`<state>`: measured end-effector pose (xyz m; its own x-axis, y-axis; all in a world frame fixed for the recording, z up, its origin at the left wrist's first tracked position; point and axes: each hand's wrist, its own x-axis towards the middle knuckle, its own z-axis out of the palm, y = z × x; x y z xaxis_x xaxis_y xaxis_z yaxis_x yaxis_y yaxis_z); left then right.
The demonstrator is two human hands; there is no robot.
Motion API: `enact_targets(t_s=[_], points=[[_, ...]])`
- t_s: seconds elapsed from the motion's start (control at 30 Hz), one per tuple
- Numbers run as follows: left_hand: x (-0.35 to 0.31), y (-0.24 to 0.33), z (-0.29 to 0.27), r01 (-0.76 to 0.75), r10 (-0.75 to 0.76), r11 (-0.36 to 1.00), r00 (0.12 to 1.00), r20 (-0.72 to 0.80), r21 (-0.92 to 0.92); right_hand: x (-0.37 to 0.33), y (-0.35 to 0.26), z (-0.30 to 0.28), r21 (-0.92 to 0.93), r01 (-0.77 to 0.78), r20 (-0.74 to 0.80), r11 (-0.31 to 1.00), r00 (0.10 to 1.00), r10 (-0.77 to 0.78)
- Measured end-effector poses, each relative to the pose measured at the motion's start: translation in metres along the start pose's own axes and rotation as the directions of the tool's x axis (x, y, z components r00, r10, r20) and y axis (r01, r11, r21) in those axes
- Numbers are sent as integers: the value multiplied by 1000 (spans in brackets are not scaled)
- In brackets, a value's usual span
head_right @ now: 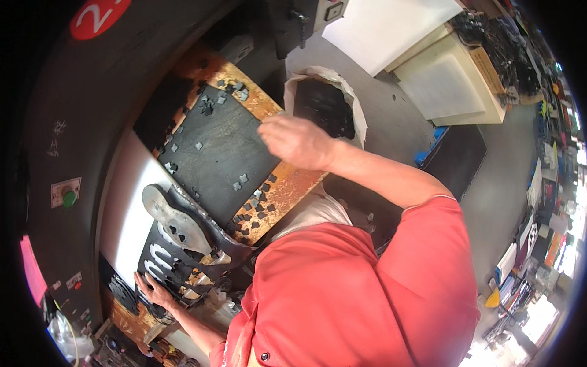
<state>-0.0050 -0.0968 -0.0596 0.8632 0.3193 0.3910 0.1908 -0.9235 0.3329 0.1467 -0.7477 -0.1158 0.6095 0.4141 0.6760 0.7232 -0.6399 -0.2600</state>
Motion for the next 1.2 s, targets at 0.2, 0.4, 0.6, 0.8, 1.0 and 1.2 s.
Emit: enact_targets(t_s=[0.2, 0.4, 0.6, 0.8, 1.0, 1.2], points=[[-4, 4, 4, -1, -1, 999, 999, -36, -33, 2, 51, -52, -185, -368, -43, 911, 929, 366], [-4, 3, 4, -7, 7, 1000, 999, -43, -6, 107, 13, 63, -44, -69, -80, 997, 995, 65], [-4, 3, 3, -19, 20, 999, 999, -40, 36, 137, 35, 99, 120, -22, 35, 992, 999, 18], [-6, 6, 5, -10, 10, 1000, 999, -48, -6, 77, 78, 49, 5, -39, 9, 999, 999, 39], [-7, 6, 6, -28, 28, 1000, 997, -66, 2, 19, 109, -14, -196, -451, 186, 871, 855, 484], [-7, 4, 8, -50, 50, 999, 996, -78, 3, 97, 53, 45, 41, -167, -40, 985, 985, 168]])
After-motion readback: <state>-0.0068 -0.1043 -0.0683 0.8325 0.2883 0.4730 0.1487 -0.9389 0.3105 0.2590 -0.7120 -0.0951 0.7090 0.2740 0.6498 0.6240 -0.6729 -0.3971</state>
